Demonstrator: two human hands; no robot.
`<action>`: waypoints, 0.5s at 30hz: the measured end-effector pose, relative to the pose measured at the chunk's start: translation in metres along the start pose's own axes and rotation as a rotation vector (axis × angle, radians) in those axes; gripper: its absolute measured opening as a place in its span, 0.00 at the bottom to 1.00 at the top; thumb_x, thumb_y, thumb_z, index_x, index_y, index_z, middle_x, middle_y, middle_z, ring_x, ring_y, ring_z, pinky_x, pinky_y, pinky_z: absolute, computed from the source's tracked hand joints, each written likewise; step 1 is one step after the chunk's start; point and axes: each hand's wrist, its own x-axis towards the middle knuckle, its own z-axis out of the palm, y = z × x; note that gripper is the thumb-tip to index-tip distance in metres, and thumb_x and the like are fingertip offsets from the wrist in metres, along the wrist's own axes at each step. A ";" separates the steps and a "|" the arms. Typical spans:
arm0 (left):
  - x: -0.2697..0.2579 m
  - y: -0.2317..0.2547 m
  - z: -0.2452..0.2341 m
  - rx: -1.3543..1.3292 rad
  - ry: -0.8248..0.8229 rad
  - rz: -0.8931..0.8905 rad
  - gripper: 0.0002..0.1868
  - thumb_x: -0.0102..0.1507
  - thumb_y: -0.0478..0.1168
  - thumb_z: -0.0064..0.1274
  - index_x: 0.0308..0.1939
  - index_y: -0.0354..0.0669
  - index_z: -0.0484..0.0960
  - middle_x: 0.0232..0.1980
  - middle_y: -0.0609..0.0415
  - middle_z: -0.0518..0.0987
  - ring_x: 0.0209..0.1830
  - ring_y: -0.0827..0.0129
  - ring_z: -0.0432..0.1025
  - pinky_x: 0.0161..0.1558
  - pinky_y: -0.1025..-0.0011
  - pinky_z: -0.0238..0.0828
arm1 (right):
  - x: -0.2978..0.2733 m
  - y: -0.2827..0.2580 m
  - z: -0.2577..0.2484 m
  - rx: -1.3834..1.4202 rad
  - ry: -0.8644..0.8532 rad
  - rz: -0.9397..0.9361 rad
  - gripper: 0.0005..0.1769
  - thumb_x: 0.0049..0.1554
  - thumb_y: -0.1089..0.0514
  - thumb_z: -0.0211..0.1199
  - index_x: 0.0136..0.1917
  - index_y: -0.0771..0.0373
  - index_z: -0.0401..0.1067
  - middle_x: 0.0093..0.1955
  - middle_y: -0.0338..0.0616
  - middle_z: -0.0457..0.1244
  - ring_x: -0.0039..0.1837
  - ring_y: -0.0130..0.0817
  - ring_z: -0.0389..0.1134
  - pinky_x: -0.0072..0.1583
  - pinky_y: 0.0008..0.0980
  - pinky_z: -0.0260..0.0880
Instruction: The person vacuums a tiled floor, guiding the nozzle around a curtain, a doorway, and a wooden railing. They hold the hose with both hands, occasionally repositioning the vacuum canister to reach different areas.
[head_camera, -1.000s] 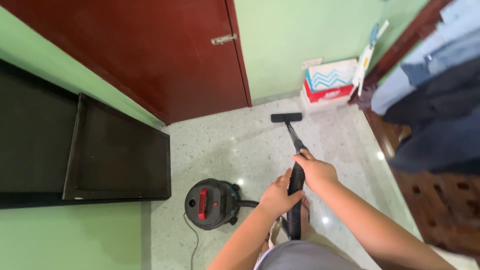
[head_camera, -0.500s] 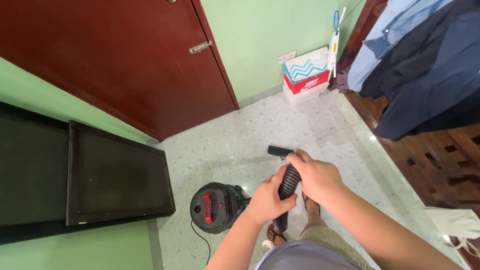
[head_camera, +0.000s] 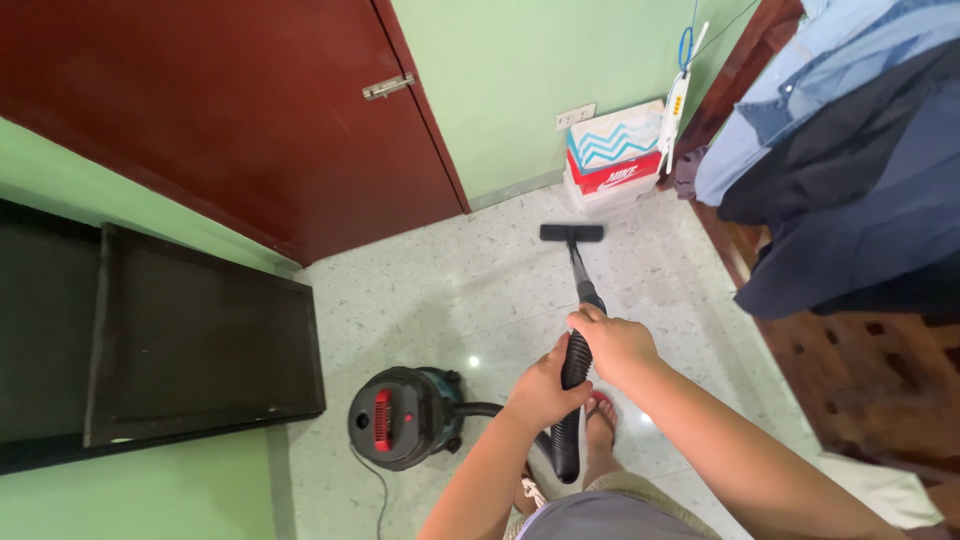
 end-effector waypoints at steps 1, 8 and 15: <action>0.010 0.003 0.004 0.028 0.001 -0.006 0.52 0.53 0.51 0.61 0.79 0.43 0.56 0.56 0.41 0.79 0.56 0.51 0.76 0.56 0.62 0.72 | 0.006 0.009 0.000 0.006 0.001 0.001 0.20 0.52 0.66 0.61 0.55 0.48 0.65 0.61 0.31 0.63 0.46 0.39 0.73 0.45 0.42 0.73; 0.046 0.027 0.004 0.025 0.007 -0.086 0.54 0.52 0.52 0.59 0.80 0.47 0.54 0.53 0.42 0.80 0.53 0.51 0.77 0.54 0.61 0.73 | 0.033 0.042 -0.009 0.025 0.017 -0.013 0.27 0.51 0.66 0.61 0.61 0.46 0.66 0.71 0.31 0.59 0.49 0.42 0.73 0.47 0.44 0.74; 0.026 0.027 -0.010 0.003 -0.065 -0.018 0.45 0.51 0.49 0.58 0.73 0.49 0.66 0.51 0.43 0.82 0.52 0.50 0.77 0.53 0.60 0.73 | 0.026 0.036 0.006 0.017 -0.007 0.019 0.29 0.48 0.64 0.64 0.61 0.41 0.68 0.73 0.34 0.58 0.54 0.41 0.72 0.50 0.44 0.74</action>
